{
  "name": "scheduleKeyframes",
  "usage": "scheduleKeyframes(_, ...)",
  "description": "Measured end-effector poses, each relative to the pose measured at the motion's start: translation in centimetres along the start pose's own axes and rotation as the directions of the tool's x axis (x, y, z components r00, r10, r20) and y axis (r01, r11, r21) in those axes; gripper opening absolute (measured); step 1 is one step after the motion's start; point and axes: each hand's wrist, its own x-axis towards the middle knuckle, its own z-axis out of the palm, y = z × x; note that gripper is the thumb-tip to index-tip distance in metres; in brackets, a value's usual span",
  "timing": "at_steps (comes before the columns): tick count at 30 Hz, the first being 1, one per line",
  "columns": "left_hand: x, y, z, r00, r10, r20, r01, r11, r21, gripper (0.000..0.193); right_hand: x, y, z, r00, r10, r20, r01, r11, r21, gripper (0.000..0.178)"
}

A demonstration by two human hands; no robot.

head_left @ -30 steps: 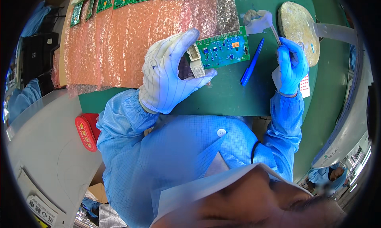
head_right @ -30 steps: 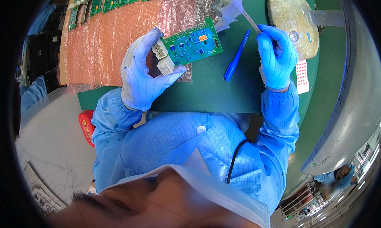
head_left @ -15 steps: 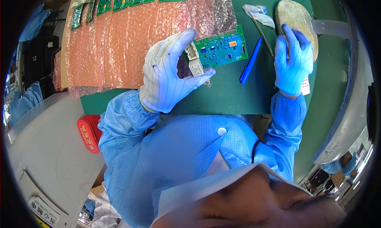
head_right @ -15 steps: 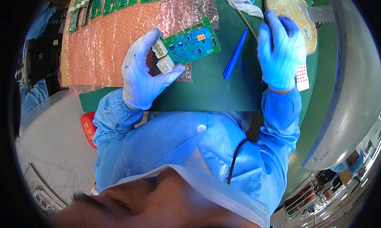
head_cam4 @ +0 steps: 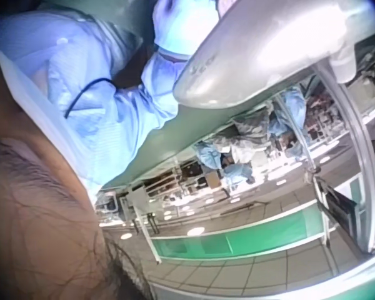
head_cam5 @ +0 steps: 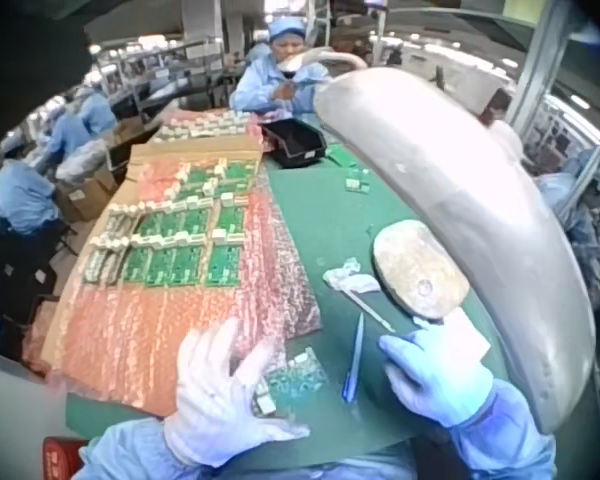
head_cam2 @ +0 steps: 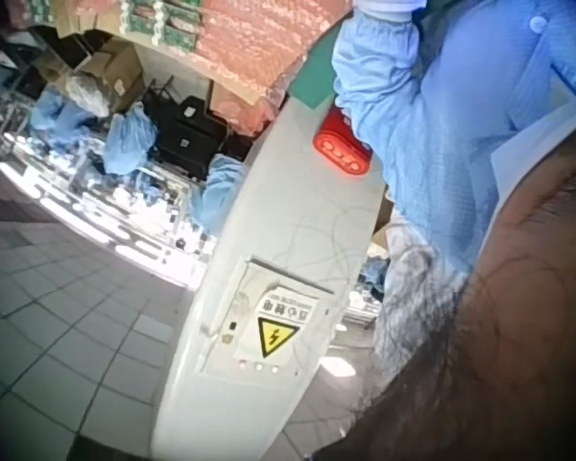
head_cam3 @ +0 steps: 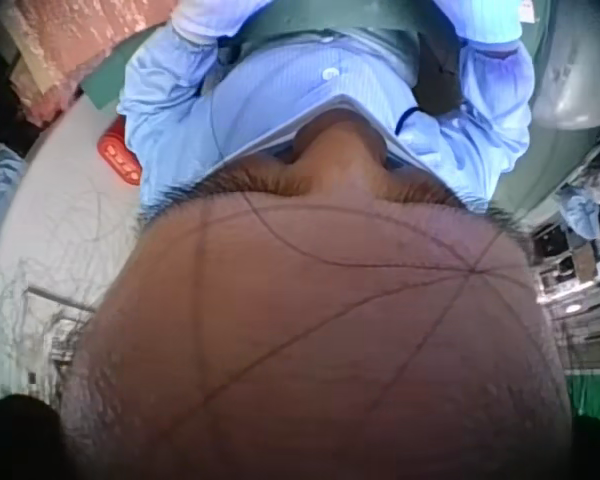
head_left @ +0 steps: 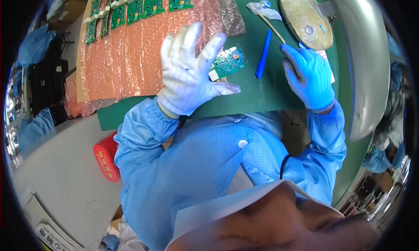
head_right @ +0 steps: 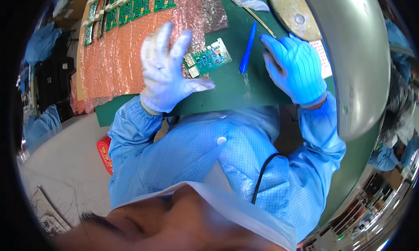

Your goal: Repairing or assembling electronic components on a circuit board at a manual workstation using tweezers and a brush.

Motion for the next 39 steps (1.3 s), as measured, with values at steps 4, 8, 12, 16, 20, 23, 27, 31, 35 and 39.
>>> scheduleKeyframes(4, 0.4, -1.0, -1.9, 0.979, 0.128, -0.16, -0.14, 0.988, -0.067, 0.083, -1.4, -0.1, -2.3, 0.997, -0.053, 0.048, 0.055, 0.998, -0.039, 0.029)
scheduleKeyframes(8, -0.2, 0.1, -3.9, 0.964, 0.234, -0.127, -0.253, 0.953, -0.168, 0.046, -5.4, 0.6, -2.9, 0.997, -0.075, 0.036, 0.071, 0.992, 0.106, 0.022)
scheduleKeyframes(12, -4.9, 1.6, -5.8, 0.941, 0.307, 0.143, -0.259, 0.925, -0.278, 0.032, -10.6, 1.0, -5.3, 0.869, 0.03, 0.494, -0.108, 0.986, 0.129, 0.023)
scheduleKeyframes(16, -8.4, 2.1, -7.9, 0.672, 0.465, 0.576, -0.245, 0.874, -0.421, 0.025, -15.0, -0.1, -6.3, 0.489, 0.194, 0.851, -0.502, 0.86, 0.093, 0.027)
scheduleKeyframes(20, -14.3, 2.5, -6.9, 0.642, 0.386, 0.662, -0.146, 0.91, -0.388, 0.03, -19.5, 0.0, -5.8, 0.4, 0.082, 0.913, -0.622, 0.755, 0.205, 0.032)
scheduleKeyframes(23, -17.7, 1.1, -5.5, 0.642, -0.023, 0.767, 0.34, 0.904, -0.257, 0.026, -21.2, 0.9, -4.9, 0.376, -0.039, 0.926, -0.717, 0.62, 0.318, 0.039)
scheduleKeyframes(27, -16.2, 0.4, -5.8, 0.152, 0.07, 0.986, 0.845, 0.509, -0.167, 0.029, -21.6, -0.8, -4.6, 0.515, -0.132, 0.847, -0.789, 0.314, 0.528, 0.042)
scheduleKeyframes(31, -16.2, 0.1, -4.1, 0.066, 0.107, 0.992, 0.913, 0.396, -0.103, 0.032, -21.0, 0.2, -2.8, 0.491, -0.421, 0.763, -0.491, 0.589, 0.642, 0.039)
scheduleKeyframes(35, -16.5, -0.9, -2.4, 0.095, 0.031, 0.995, 0.972, 0.213, -0.099, 0.028, -17.9, -1.8, -4.3, 0.254, -0.292, 0.922, -0.452, 0.807, 0.38, 0.039)
scheduleKeyframes(39, -19.3, 0.1, -4.0, 0.256, -0.2, 0.946, 0.945, 0.258, -0.201, 0.025, -15.7, -1.8, -0.5, 0.027, -0.145, 0.989, -0.243, 0.959, 0.147, 0.037)
